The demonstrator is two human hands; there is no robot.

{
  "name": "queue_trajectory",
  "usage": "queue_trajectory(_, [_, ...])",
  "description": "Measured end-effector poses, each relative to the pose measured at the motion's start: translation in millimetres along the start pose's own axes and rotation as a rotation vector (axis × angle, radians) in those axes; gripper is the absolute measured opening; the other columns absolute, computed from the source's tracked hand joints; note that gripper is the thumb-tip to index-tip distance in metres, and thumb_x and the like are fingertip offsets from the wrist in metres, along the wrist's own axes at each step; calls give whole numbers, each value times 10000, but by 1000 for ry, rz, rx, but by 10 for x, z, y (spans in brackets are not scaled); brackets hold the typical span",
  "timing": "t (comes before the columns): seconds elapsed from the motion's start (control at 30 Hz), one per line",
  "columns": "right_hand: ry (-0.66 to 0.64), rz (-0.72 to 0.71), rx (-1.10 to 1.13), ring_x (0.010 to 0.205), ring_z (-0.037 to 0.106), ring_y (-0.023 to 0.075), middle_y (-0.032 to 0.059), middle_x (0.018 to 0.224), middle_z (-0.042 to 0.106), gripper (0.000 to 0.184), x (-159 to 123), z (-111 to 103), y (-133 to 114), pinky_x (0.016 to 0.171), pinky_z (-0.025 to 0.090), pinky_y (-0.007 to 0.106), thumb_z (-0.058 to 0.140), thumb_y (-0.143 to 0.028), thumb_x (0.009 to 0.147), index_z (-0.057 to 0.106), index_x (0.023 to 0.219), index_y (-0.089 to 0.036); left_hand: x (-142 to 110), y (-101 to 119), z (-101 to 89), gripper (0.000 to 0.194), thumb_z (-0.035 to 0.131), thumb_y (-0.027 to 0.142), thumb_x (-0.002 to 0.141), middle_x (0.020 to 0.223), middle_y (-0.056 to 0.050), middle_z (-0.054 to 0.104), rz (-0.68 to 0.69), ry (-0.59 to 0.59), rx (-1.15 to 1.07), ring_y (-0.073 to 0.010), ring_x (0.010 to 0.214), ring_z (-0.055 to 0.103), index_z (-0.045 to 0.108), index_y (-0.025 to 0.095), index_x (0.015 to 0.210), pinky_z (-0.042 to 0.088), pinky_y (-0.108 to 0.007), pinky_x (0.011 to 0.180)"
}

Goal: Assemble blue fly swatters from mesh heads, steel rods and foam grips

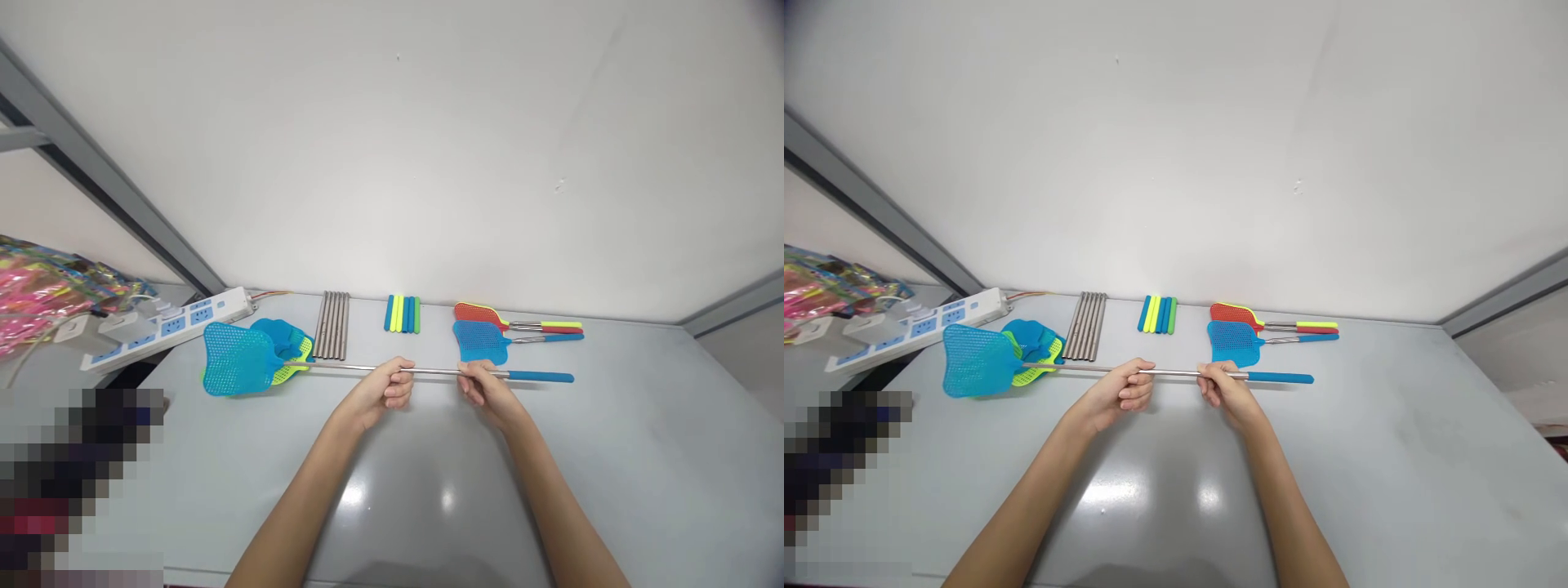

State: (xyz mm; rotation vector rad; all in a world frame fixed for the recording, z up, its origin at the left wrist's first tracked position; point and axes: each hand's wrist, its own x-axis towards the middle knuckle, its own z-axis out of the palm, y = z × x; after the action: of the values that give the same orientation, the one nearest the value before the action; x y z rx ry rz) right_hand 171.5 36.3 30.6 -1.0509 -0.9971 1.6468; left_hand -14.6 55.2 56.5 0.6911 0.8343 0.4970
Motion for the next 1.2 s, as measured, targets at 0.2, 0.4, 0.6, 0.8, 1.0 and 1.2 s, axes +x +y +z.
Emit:
queue_trajectory(0.2, [-19,20,86,321,257,61,-62,279,278,370,11,27,92,394,205,223,464,-352,747,503,438,-153,74,-59,40,361,355,332,751,351,85,175,108,88,71,-49,321,192,175,195,470,238,-203,403])
queue_trajectory(0.4, [-60,59,165,341,243,63,-59,304,298,370,-5,134,114,415,209,224,458,-395,752,511,477,-153,71,-72,174,375,401,378,744,367,86,211,158,121,168,-45,341,212,225,185,474,234,-202,415])
queue_trajectory(0.6, [-114,69,184,358,267,69,-52,314,311,390,-22,257,146,438,219,227,434,-382,772,485,460,-155,126,-168,348,381,380,407,749,411,73,229,167,99,205,-43,363,198,294,170,463,147,-205,386])
queue_trajectory(0.8, [-86,63,80,365,219,70,-68,313,244,364,-75,285,2,430,186,239,461,-369,759,474,460,-162,36,-86,325,339,389,323,741,405,80,190,226,102,220,-45,359,170,251,177,468,157,-213,400])
queue_trajectory(1.0, [-46,71,9,372,146,64,-80,304,172,375,-84,346,-93,425,135,249,476,-339,750,424,424,-162,-85,-13,259,321,369,325,749,381,87,181,157,49,192,-54,356,153,262,185,481,184,-217,413])
queue_trajectory(1.2, [-60,79,-10,365,137,63,-84,291,162,391,-78,361,-133,426,120,257,463,-330,760,378,414,-170,-109,-10,212,326,355,323,765,373,89,170,154,25,195,-62,364,140,253,192,484,191,-224,425])
